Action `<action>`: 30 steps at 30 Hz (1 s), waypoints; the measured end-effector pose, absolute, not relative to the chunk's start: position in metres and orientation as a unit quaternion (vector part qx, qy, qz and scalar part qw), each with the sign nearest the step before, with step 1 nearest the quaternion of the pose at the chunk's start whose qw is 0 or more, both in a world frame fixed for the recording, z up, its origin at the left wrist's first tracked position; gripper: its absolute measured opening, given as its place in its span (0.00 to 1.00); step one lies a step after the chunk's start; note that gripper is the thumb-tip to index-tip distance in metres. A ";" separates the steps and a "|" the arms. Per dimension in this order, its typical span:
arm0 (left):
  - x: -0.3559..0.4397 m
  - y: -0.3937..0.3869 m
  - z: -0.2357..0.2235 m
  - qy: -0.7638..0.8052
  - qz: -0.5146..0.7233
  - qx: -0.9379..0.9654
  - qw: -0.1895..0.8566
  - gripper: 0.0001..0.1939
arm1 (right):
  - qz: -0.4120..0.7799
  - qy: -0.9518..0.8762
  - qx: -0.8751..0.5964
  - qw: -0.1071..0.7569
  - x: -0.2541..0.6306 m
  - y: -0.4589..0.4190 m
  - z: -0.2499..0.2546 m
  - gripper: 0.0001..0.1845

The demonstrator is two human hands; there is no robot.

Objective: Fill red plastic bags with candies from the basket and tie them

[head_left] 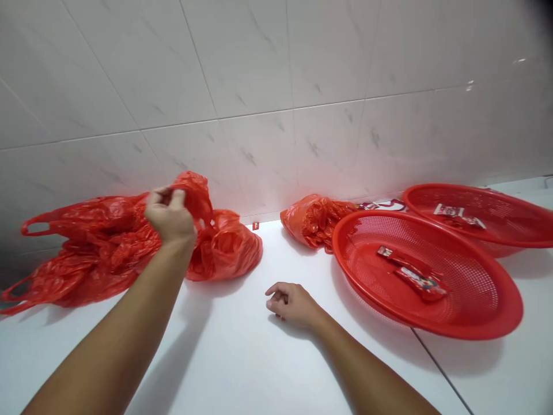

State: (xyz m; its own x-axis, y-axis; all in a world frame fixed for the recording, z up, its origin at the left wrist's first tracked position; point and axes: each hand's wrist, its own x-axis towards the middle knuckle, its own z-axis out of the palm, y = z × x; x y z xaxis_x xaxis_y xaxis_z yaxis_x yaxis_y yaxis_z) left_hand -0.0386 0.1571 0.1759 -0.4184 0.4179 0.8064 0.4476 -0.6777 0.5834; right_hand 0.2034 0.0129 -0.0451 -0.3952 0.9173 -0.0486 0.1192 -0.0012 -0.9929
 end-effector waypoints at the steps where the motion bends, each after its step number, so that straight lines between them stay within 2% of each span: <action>1: -0.038 0.141 0.177 -0.373 -0.769 -0.518 0.022 0.11 | 0.560 -0.619 -0.423 0.353 0.203 0.012 -0.045 0.18; 4: -0.028 0.075 0.163 -0.248 -0.830 -0.498 0.046 0.07 | 0.535 -0.647 -0.408 0.359 0.201 0.007 -0.044 0.28; 5: -0.022 0.051 0.150 -0.235 -0.812 -0.532 0.036 0.04 | 0.544 -0.648 -0.392 0.361 0.198 0.005 -0.043 0.31; 7: -0.008 0.008 0.114 -0.250 -0.712 -0.656 0.020 0.05 | 0.623 -0.589 -0.342 0.384 0.193 0.003 -0.041 0.32; 10: 0.008 -0.028 0.054 -0.206 -0.491 -0.845 0.044 0.15 | 0.761 -0.386 -0.237 0.465 0.191 0.005 -0.036 0.37; 13: 0.014 -0.034 0.008 -0.234 -0.402 -0.885 -0.008 0.15 | 0.775 -0.262 -0.184 0.545 0.203 0.012 -0.032 0.43; 15: 0.009 -0.031 -0.010 -0.277 -0.367 -0.886 -0.064 0.16 | 0.769 -0.257 -0.199 0.550 0.212 0.018 -0.033 0.39; 19: -0.015 -0.009 -0.029 -0.349 -0.351 -0.858 -0.139 0.31 | 0.695 -0.295 -0.312 0.576 0.216 0.030 -0.043 0.25; 21: -0.033 0.015 -0.032 -0.420 -0.366 -0.820 -0.131 0.29 | 0.653 -0.279 -0.347 0.613 0.213 0.037 -0.049 0.19; 24: -0.054 0.067 -0.030 -0.499 -0.368 -0.779 -0.096 0.21 | 0.629 -0.261 -0.346 0.646 0.212 0.043 -0.051 0.15; 27: -0.059 0.113 -0.018 -0.527 -0.371 -0.760 -0.083 0.20 | 0.603 -0.278 -0.330 0.671 0.217 0.040 -0.046 0.16; 30: -0.045 0.120 -0.007 -0.544 -0.404 -0.732 -0.065 0.16 | 0.534 -0.365 -0.352 0.677 0.219 0.032 -0.042 0.16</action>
State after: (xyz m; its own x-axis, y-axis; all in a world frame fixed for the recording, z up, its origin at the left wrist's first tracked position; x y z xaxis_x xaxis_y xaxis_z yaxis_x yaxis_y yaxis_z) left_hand -0.0449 0.1197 -0.0072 0.0810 0.8491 0.5220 0.7444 -0.3998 0.5348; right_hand 0.2187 0.0320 -0.0415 0.1632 0.9796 0.1175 -0.4663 0.1815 -0.8658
